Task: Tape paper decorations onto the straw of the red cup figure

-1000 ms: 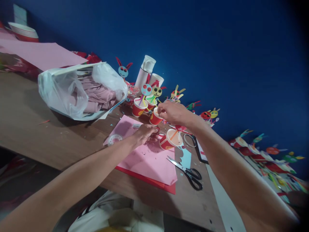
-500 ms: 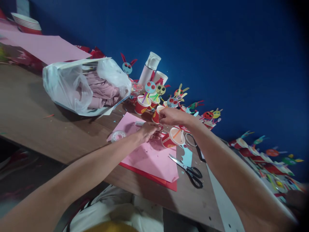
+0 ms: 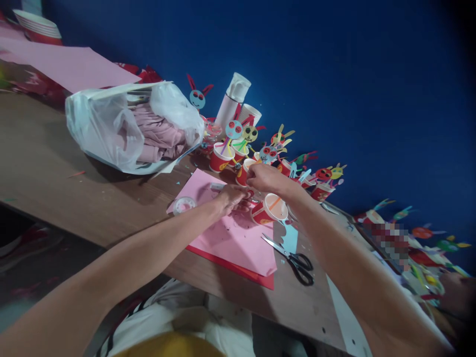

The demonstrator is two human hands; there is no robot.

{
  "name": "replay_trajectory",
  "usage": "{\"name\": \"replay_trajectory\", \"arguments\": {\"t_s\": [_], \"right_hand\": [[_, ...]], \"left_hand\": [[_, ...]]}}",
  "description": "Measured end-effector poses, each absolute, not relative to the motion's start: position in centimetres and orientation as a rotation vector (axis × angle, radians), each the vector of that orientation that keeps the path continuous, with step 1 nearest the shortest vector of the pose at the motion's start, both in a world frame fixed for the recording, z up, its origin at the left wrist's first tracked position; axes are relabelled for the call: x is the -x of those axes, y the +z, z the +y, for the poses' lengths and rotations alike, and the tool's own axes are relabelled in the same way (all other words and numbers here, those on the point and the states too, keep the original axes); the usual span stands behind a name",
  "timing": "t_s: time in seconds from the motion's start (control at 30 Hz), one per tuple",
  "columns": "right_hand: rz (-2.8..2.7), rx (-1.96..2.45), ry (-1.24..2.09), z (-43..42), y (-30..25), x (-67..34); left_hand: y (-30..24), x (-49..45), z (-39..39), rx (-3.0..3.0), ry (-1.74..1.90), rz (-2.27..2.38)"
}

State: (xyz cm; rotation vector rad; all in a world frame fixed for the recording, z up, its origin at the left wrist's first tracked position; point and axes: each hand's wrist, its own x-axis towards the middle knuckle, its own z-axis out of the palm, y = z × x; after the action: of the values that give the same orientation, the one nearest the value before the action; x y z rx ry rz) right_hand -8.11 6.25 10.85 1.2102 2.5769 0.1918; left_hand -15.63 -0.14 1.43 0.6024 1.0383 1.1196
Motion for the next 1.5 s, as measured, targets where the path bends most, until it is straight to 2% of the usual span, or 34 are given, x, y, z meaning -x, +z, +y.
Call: {"name": "replay_trajectory", "arguments": {"t_s": [1.5], "right_hand": [[2.419, -1.246, 0.313, 5.3, 10.2, 7.7]], "left_hand": [[1.7, 15.5, -0.2, -0.555, 1.145, 1.079]]}}
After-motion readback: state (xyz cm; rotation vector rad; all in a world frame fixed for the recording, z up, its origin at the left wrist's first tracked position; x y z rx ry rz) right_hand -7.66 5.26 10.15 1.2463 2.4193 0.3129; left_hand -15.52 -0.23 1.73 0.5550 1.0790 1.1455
